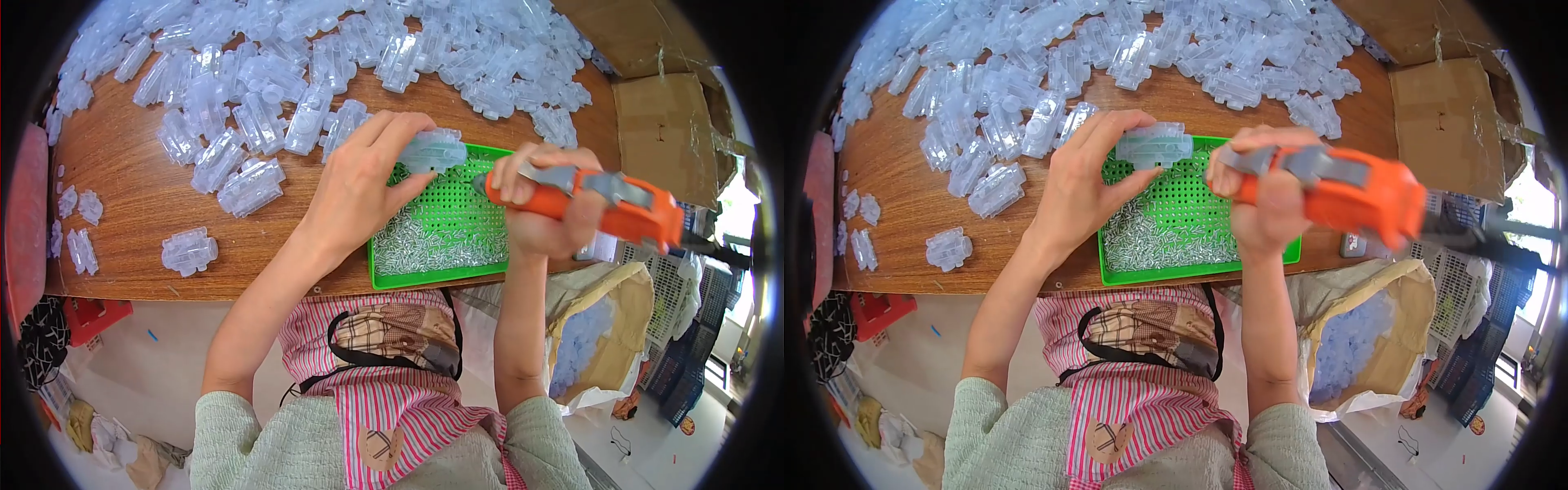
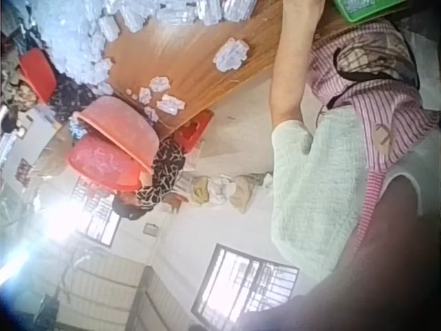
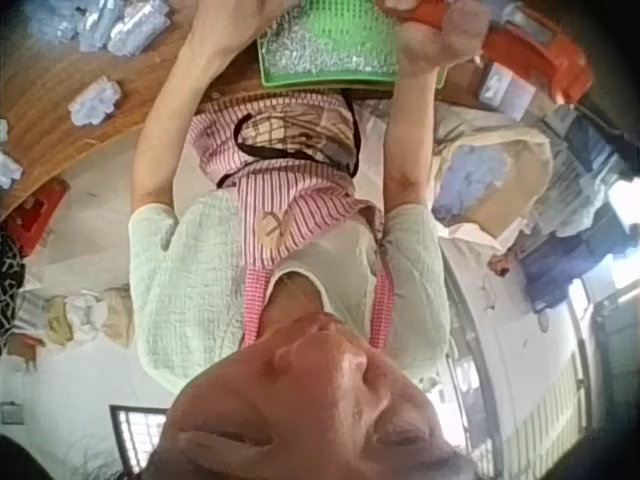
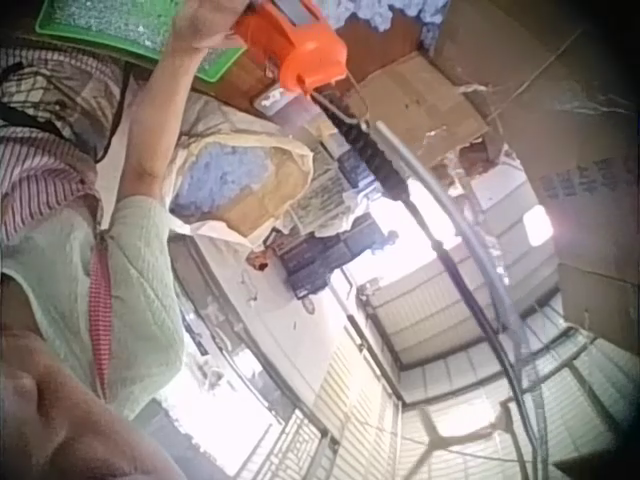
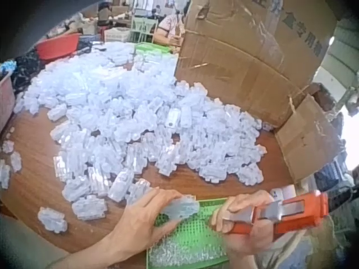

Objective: Assembling small green crystals into clear plastic housings using a specialized handheld tool.

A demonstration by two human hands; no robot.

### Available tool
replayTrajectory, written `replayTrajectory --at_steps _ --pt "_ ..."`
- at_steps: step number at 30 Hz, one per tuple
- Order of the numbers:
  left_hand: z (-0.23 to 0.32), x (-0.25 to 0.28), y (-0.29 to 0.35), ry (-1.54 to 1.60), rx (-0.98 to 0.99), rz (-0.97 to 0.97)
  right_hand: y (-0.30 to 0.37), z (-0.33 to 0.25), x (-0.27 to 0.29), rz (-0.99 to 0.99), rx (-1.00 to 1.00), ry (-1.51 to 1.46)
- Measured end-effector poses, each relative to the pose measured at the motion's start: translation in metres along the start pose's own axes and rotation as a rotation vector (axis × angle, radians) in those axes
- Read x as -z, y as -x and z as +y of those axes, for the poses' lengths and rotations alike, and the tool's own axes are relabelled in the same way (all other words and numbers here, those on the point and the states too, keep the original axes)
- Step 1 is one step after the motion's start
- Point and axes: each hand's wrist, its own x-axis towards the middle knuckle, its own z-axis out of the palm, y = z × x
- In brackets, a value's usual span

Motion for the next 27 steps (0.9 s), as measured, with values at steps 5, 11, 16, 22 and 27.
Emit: replayTrajectory --at_steps 5,11,16,22,27 --pt "0.001 0.002 0.0 0.017 0.018 -0.016 -0.023 -0.039 -0.019 -0.315 0.233 -0.108" --pt "0.001 0.0 0.0 0.022 0.026 0.012 -0.029 -0.009 -0.022 -0.39 0.254 -0.154" --pt "-0.001 0.001 -0.001 0.034 0.031 -0.005 -0.021 -0.012 -0.03 -0.347 0.181 -0.029" --pt "-0.004 0.001 0.0 0.009 -0.025 0.016 -0.009 -0.025 -0.041 -0.286 0.076 0.238" --pt "-0.001 0.003 0.001 0.009 0.0 0.008 -0.009 -0.029 -0.045 -0.261 0.042 0.317"
